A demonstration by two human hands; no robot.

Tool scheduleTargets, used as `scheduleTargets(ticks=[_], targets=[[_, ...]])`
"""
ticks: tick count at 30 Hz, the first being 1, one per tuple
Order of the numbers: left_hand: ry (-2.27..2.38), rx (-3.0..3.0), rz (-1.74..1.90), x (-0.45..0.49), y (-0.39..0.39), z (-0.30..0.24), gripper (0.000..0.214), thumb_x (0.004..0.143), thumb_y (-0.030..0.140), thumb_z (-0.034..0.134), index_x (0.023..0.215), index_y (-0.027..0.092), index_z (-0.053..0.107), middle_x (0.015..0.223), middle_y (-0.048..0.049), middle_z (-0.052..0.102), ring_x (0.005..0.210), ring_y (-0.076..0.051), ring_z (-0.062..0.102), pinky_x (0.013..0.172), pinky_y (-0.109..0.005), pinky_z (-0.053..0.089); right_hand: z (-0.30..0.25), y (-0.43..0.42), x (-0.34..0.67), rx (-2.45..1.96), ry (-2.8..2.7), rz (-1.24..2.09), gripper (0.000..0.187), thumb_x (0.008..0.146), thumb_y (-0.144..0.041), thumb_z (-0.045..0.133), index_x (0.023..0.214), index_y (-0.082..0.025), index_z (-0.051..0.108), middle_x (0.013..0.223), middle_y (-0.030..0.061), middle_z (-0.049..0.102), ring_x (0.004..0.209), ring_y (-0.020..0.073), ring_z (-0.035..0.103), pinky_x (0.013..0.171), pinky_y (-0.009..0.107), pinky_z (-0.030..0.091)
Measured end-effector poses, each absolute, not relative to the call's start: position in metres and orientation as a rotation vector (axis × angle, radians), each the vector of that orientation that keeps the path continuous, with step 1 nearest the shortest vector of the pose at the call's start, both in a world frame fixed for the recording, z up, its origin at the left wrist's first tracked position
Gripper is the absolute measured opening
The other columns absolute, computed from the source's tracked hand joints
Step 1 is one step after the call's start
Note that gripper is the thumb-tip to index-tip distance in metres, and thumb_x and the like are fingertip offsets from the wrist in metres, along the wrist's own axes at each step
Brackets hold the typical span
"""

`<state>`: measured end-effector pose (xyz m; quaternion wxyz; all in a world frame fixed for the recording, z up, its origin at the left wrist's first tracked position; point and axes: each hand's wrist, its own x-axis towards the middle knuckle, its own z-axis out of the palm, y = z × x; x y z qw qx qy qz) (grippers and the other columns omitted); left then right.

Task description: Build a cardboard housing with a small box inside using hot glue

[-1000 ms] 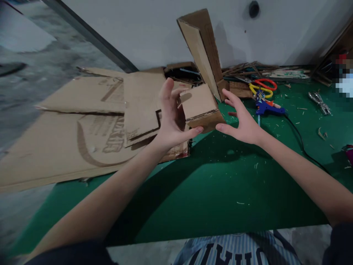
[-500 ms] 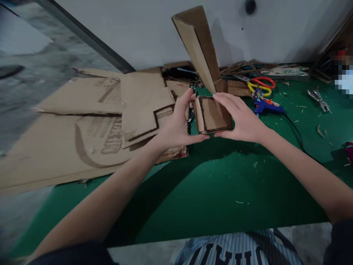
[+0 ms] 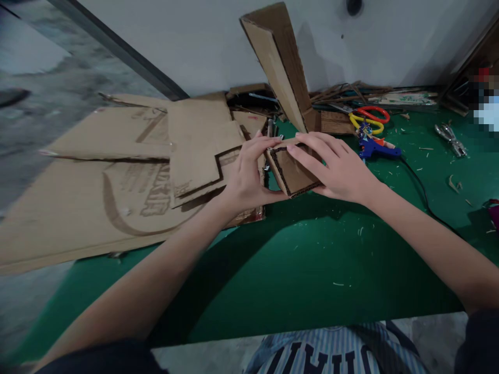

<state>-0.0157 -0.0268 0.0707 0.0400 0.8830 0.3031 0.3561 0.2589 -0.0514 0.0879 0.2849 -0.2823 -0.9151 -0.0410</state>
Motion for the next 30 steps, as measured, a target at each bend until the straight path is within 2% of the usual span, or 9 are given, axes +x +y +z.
scheduleTargets(ticks=[8,14,17,21,24,27,30], targets=[[0.949,2.644,1.091,-0.013,-0.027,0.068,0.102,0.066,0.066,0.089,0.148,0.027,0.044,0.145,-0.0144,0.062,0.139,-0.042,0.058,0.131,-0.072,0.027,0.086,-0.052,0.257,-0.708,-2.391,-0.118,0.089,0.092,-0.032,0.065,0.167,-0.027,0.016,0.158,0.0171,0.048,0.145,0.0418,0.046,0.116,0.068,0.042],[0.876,2.773,1.031,-0.01,-0.033,0.066,0.106,0.074,0.05,0.085,0.159,0.024,0.026,0.153,-0.0194,0.054,0.145,-0.042,0.052,0.131,-0.071,0.028,0.08,-0.052,0.257,-0.733,-2.379,-0.138,0.092,0.086,-0.032,0.067,0.166,-0.023,0.021,0.154,0.0184,0.051,0.139,0.0431,0.049,0.112,0.069,0.043],[0.866,2.793,1.047,-0.007,-0.035,0.065,0.102,0.077,0.052,0.083,0.158,0.024,0.026,0.151,-0.0197,0.055,0.145,-0.042,0.053,0.131,-0.07,0.028,0.081,-0.054,0.256,-0.766,-2.41,-0.112,0.092,0.086,-0.031,0.066,0.166,-0.024,0.021,0.155,0.0181,0.05,0.14,0.0444,0.047,0.114,0.071,0.04],[0.9,2.739,1.052,-0.004,-0.036,0.064,0.096,0.077,0.059,0.082,0.153,0.024,0.035,0.148,-0.0184,0.059,0.142,-0.042,0.056,0.131,-0.071,0.027,0.082,-0.057,0.253,-0.796,-2.436,-0.055,0.097,0.084,-0.031,0.066,0.168,-0.022,0.019,0.158,0.0182,0.047,0.146,0.0453,0.042,0.12,0.073,0.033],[0.864,2.746,1.001,-0.004,-0.038,0.063,0.097,0.076,0.056,0.083,0.154,0.023,0.036,0.148,-0.019,0.059,0.142,-0.043,0.055,0.13,-0.071,0.03,0.082,-0.056,0.252,-0.749,-2.476,-0.044,0.101,0.081,-0.034,0.069,0.167,-0.02,0.018,0.158,0.0196,0.049,0.145,0.0445,0.045,0.124,0.072,0.029],[0.82,2.772,0.93,-0.006,-0.04,0.061,0.105,0.074,0.048,0.085,0.158,0.022,0.028,0.151,-0.0202,0.056,0.145,-0.044,0.053,0.129,-0.068,0.034,0.081,-0.054,0.253,-0.71,-2.507,-0.027,0.101,0.079,-0.036,0.071,0.165,-0.017,0.021,0.154,0.0215,0.052,0.139,0.0442,0.051,0.12,0.071,0.036],[0.82,2.759,0.912,-0.007,-0.041,0.06,0.106,0.072,0.045,0.085,0.159,0.021,0.028,0.153,-0.0202,0.055,0.146,-0.045,0.051,0.129,-0.067,0.034,0.083,-0.054,0.253,-0.704,-2.515,-0.023,0.1,0.077,-0.034,0.073,0.163,-0.015,0.024,0.151,0.0231,0.054,0.135,0.0439,0.054,0.112,0.067,0.046]])
